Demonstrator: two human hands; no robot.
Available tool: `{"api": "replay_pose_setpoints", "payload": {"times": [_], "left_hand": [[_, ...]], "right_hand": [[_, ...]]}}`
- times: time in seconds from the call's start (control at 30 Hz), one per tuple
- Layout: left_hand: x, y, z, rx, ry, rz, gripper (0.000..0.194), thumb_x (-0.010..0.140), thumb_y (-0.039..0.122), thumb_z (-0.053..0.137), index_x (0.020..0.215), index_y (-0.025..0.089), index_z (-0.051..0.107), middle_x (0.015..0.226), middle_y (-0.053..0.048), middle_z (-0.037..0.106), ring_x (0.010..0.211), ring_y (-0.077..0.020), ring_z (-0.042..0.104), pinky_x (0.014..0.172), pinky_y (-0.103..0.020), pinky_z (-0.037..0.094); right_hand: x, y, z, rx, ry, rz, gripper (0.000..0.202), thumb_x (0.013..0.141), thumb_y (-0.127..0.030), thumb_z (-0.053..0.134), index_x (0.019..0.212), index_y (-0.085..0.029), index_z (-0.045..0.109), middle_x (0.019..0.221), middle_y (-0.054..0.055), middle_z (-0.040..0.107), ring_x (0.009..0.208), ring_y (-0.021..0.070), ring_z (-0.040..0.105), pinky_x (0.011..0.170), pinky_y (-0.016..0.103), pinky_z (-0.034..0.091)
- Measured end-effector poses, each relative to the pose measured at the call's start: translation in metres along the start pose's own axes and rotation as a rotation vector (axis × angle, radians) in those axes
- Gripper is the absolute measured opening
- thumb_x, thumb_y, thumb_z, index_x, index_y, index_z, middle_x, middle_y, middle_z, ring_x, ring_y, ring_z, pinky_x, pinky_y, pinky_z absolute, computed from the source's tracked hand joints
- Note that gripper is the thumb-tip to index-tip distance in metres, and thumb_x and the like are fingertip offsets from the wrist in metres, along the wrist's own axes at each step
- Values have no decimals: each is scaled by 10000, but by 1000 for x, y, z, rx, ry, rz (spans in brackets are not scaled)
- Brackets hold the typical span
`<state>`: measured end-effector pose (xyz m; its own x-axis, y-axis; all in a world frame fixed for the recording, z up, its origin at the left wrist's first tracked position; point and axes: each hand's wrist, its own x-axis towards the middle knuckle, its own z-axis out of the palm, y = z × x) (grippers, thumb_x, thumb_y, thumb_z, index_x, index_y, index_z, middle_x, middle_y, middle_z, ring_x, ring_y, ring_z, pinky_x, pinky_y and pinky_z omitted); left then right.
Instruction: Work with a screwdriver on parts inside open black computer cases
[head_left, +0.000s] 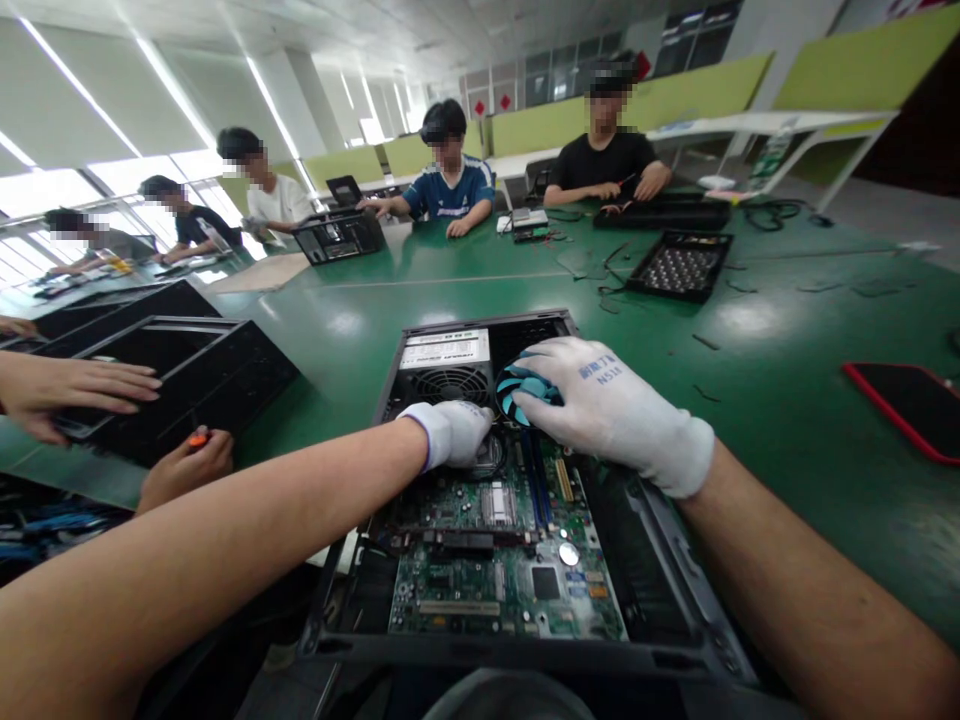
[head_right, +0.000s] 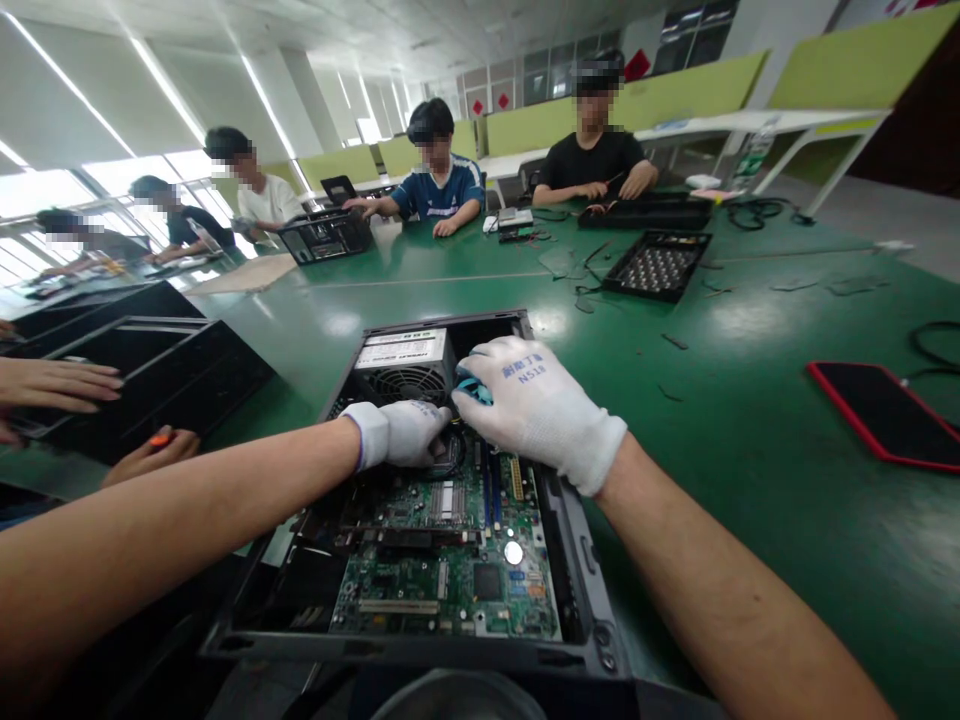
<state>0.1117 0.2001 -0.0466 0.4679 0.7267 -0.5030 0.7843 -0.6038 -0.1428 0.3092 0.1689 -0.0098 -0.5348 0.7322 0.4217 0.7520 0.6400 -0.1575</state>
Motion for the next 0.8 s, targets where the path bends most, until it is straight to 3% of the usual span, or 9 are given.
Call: {"api": "replay_pose_setpoints", "payload": {"times": [0.3,0.63,0.8], "left_hand": [[-1,0,0,-2,57,63,545,849,317,663,1342,96,591,1299,-175,699,1190,-327,682,1012,-379,547],[1,0,-2,29,62,85,482,845,295,694,1301,147,655,1266,-156,722,1161,-320,695,1007,-383,553],[2,0,-1,14,86,78,513,838,290,708,1317,119,637,1304,-171,707,1203,-323,681,1038,-380,540]], "right_hand": [[1,0,0,-6,-42,-4,360,986,-402,546,1172,-166,743,1199,123,746,1123,288,651,1015,393,449],[0,1,2,-7,-42,-4,350,986,-403,551,1168,-172,740,1181,121,747,1111,277,654,992,373,454],[1,0,1,1,-32,-14,364,990,-401,545,1156,-141,739,1174,139,743,1119,283,653,1000,384,455]]}}
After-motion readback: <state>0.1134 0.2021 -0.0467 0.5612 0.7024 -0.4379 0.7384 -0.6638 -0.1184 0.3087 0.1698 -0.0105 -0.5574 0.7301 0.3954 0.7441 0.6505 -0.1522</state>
